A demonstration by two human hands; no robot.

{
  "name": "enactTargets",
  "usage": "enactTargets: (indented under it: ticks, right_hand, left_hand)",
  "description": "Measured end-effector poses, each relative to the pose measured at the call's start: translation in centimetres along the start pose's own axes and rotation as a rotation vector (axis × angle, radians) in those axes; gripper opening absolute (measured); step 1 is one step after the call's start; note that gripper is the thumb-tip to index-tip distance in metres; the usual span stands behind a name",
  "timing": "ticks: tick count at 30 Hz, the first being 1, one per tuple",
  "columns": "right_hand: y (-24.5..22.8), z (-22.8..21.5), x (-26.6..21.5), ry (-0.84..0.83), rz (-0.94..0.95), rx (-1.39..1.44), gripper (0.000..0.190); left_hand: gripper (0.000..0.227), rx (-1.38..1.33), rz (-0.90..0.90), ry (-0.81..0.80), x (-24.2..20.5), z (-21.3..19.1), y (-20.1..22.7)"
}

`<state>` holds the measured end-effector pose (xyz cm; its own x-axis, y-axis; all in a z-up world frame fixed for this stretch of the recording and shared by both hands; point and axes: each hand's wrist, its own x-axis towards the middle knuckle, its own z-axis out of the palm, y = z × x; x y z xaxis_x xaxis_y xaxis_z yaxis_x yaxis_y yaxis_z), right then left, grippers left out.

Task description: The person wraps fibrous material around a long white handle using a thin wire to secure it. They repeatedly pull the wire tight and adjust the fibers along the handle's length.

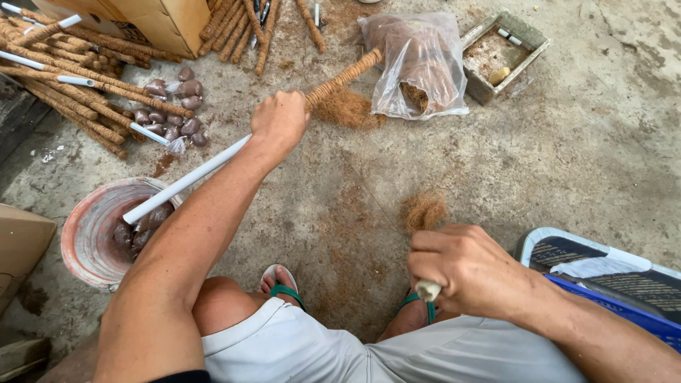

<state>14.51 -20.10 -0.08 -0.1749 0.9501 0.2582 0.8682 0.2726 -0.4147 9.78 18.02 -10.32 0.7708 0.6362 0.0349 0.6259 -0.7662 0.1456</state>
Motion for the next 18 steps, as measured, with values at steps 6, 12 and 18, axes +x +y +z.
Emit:
enactTargets:
  ticks: [6,12,18]
  right_hand:
    - [-1.5,-1.2,1.0,0.003,-0.139,-0.102,0.035]
    - [-1.3,-2.3,0.4,0.213,-0.349,-0.391,0.036]
    - [3.6,-3.5,-1.5,0.548,-0.232,-0.569,0.042]
  left_hand:
    - [0.020,0.156,0.113,0.041,0.3,2.5,-0.2]
    - [0.015,0.406,0.305,-0.077,-2.6,5.6,2.6]
    - [0.014,0.466,0.574,-0.163,-5.9,6.3,6.2]
